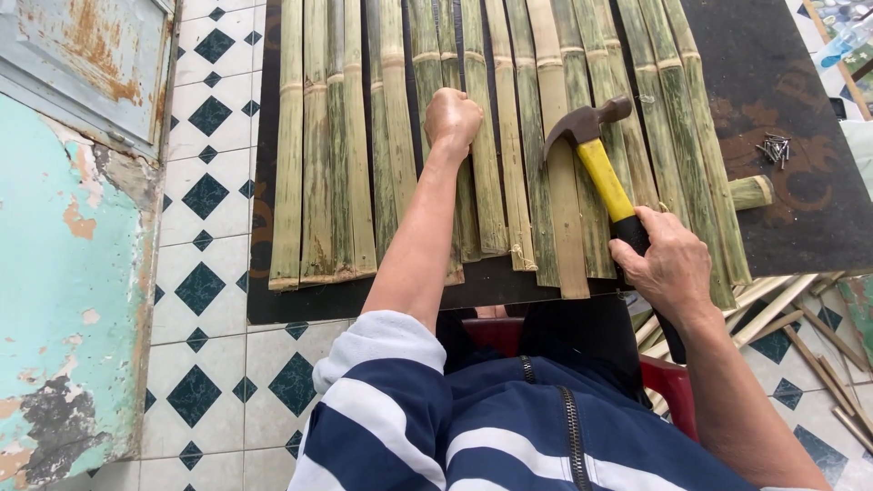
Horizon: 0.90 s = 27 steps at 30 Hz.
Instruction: Using a hammer to nail bamboo strips onto a frame to create a panel.
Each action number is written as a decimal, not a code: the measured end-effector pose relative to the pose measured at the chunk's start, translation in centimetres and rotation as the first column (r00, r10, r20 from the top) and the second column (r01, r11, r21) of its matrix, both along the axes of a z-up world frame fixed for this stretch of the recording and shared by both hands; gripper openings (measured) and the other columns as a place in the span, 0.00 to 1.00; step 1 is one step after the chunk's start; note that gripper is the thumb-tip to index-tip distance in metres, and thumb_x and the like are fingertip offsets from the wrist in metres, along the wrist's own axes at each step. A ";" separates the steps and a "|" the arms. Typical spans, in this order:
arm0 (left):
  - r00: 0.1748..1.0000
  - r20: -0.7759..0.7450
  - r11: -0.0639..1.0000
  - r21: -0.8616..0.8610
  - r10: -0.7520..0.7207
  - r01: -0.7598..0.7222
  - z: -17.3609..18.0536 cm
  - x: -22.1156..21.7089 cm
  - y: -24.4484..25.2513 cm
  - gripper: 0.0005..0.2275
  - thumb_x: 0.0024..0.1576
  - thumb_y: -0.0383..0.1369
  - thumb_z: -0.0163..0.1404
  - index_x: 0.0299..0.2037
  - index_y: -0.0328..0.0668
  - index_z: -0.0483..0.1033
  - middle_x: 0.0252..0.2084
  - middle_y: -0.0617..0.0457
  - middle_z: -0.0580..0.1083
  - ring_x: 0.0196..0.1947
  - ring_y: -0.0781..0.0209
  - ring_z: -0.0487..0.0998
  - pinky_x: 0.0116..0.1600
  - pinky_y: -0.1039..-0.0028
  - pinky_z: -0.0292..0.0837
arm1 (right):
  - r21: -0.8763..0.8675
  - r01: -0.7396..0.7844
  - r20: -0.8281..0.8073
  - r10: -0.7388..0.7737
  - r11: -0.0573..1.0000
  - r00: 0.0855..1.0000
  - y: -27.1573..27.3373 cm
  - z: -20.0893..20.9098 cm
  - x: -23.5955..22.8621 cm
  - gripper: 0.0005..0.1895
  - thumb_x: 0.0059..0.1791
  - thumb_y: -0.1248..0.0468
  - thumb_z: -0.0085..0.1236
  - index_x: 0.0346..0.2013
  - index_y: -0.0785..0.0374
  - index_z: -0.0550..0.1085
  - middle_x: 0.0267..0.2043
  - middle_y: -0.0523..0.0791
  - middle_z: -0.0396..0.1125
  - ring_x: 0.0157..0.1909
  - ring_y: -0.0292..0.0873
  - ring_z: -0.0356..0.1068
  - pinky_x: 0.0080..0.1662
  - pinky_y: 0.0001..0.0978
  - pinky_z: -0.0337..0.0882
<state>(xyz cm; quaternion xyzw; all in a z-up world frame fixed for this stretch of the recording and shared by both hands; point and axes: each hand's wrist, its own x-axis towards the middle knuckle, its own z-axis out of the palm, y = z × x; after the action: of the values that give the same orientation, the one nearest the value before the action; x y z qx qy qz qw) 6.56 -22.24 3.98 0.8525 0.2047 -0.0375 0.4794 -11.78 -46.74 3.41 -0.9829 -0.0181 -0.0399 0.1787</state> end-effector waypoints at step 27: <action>0.216 0.854 0.199 -0.135 -0.473 0.971 20.0 -11.2 16.0 0.05 0.58 0.31 0.45 0.40 0.52 0.74 0.43 0.40 0.70 0.25 0.61 0.77 0.22 0.87 0.78 | -0.040 -0.828 0.036 0.829 0.559 0.557 7.8 19.3 14.0 0.12 0.43 0.58 0.52 0.39 0.58 0.71 0.21 0.41 0.64 0.17 0.36 0.61 0.24 0.26 0.64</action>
<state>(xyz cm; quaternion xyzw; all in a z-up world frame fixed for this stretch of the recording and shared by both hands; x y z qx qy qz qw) -4.68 -6.23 24.00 0.5379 -0.4824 -0.0537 0.6892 2.21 -38.97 22.67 -0.8595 -0.4825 0.0239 0.1672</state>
